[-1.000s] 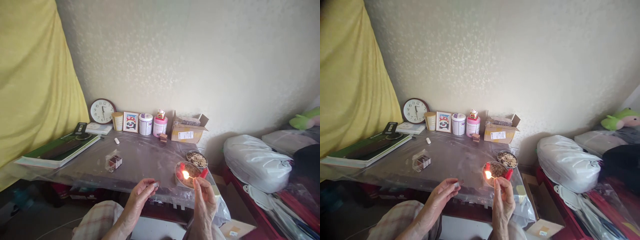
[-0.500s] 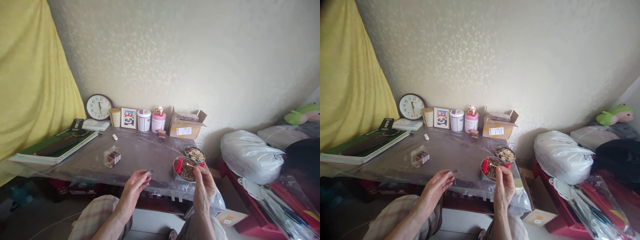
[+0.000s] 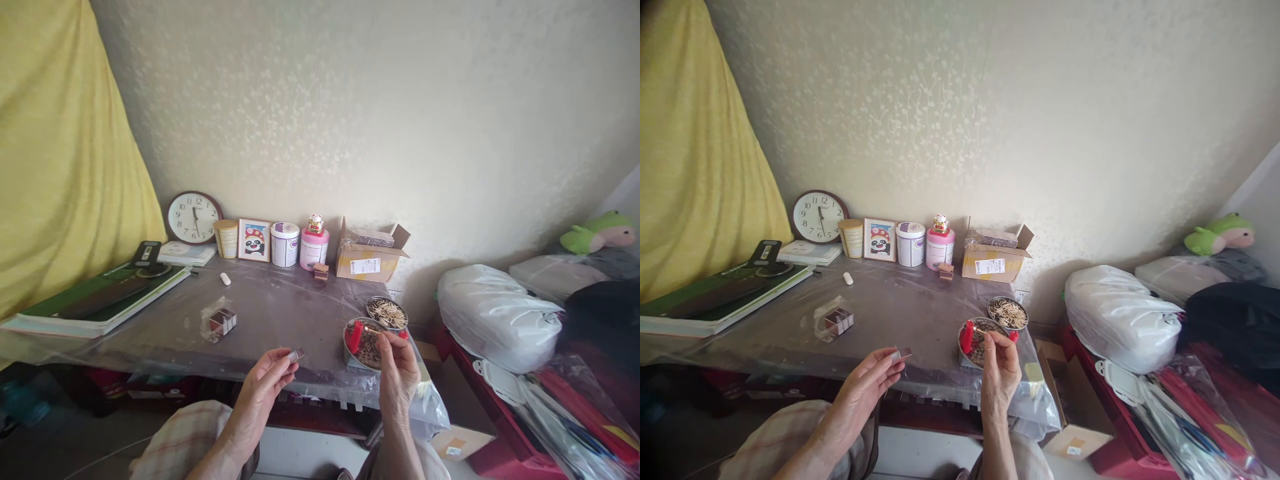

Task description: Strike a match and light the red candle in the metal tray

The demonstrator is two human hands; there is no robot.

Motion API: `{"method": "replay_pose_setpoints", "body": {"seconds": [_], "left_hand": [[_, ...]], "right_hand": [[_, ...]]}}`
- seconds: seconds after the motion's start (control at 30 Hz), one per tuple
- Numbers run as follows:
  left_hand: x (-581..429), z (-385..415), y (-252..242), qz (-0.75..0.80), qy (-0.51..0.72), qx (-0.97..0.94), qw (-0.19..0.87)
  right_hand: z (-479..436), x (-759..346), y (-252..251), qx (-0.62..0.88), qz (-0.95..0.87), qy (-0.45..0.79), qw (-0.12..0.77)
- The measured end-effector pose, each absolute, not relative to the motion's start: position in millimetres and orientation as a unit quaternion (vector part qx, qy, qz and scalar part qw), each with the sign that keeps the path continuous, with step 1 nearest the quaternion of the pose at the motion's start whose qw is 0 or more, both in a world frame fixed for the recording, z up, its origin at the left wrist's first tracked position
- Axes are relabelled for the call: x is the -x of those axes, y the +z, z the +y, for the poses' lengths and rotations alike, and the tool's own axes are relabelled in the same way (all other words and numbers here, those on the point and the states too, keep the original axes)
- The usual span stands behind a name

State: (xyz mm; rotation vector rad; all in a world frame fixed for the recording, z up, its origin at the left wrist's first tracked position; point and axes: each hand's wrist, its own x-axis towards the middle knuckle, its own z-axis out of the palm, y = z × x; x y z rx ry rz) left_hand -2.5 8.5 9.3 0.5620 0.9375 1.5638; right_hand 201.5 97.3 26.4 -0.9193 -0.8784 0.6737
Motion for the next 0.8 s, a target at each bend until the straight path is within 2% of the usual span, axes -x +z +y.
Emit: {"method": "replay_pose_setpoints", "body": {"seconds": [0.8], "left_hand": [[1.7,8.4,12.6,0.4,0.663,-0.228,0.59]], "right_hand": [[111.8,-196.4,20.4,0.432,-0.401,0.314,0.744]]}}
